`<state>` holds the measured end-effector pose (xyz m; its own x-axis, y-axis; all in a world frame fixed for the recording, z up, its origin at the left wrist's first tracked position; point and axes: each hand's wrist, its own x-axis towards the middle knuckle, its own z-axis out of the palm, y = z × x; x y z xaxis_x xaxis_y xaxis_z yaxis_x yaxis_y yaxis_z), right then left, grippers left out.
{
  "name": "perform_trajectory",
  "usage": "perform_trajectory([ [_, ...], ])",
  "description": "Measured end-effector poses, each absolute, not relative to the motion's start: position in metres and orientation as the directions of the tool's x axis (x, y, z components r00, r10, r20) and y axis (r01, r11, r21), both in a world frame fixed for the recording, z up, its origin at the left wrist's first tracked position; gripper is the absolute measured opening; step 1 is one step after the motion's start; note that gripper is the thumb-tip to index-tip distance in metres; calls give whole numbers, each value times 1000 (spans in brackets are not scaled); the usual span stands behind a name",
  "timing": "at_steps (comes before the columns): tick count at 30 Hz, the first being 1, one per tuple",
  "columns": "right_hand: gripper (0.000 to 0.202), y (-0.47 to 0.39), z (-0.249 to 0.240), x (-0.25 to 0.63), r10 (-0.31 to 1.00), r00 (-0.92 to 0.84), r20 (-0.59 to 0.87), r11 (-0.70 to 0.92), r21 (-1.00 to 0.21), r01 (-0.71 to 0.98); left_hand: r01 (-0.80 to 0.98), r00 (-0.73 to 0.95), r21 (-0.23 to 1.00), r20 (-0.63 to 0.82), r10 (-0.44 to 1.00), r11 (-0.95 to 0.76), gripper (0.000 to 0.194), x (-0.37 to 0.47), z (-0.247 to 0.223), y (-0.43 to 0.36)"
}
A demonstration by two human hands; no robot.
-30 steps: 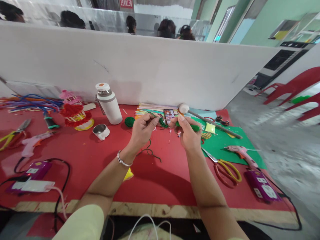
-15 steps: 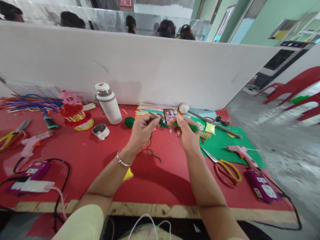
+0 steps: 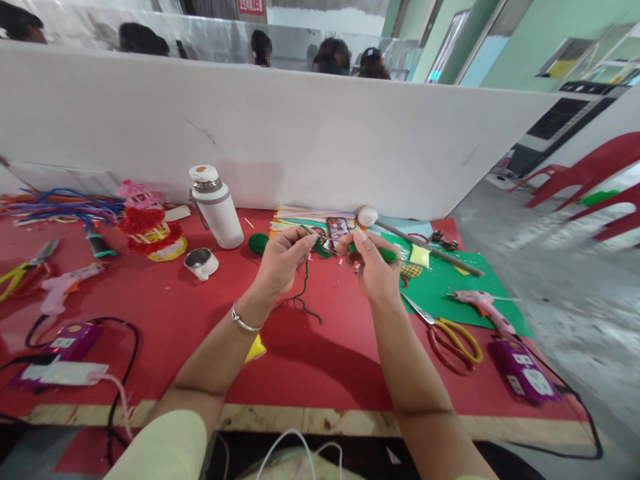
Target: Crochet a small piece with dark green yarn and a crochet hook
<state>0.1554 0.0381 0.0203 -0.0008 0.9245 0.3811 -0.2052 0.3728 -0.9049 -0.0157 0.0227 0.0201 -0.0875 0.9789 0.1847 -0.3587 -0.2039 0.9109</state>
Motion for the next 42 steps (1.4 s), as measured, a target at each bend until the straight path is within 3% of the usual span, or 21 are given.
perform_trajectory([
  [5, 37, 35, 24, 153, 914, -8, 406, 395, -894, -212, -410, -86, 894, 160, 983, -182, 37, -15, 22, 23],
  [10, 28, 32, 24, 146, 903, -113, 415, 395, -904, -163, -372, -116, 893, 228, 967, -255, 34, -12, 19, 24],
  [23, 19, 39, 14, 140, 938, -100, 332, 294, -914, -279, -412, -130, 865, 254, 958, -286, 35, -10, 15, 21],
  [38, 22, 40, 11, 141, 929, -106, 356, 321, -913, -250, -460, -110, 847, 244, 964, -267, 44, -9, 16, 19],
  [42, 22, 36, 14, 144, 909, -92, 407, 386, -903, -186, -478, -144, 828, 254, 956, -292, 39, -10, 16, 20],
])
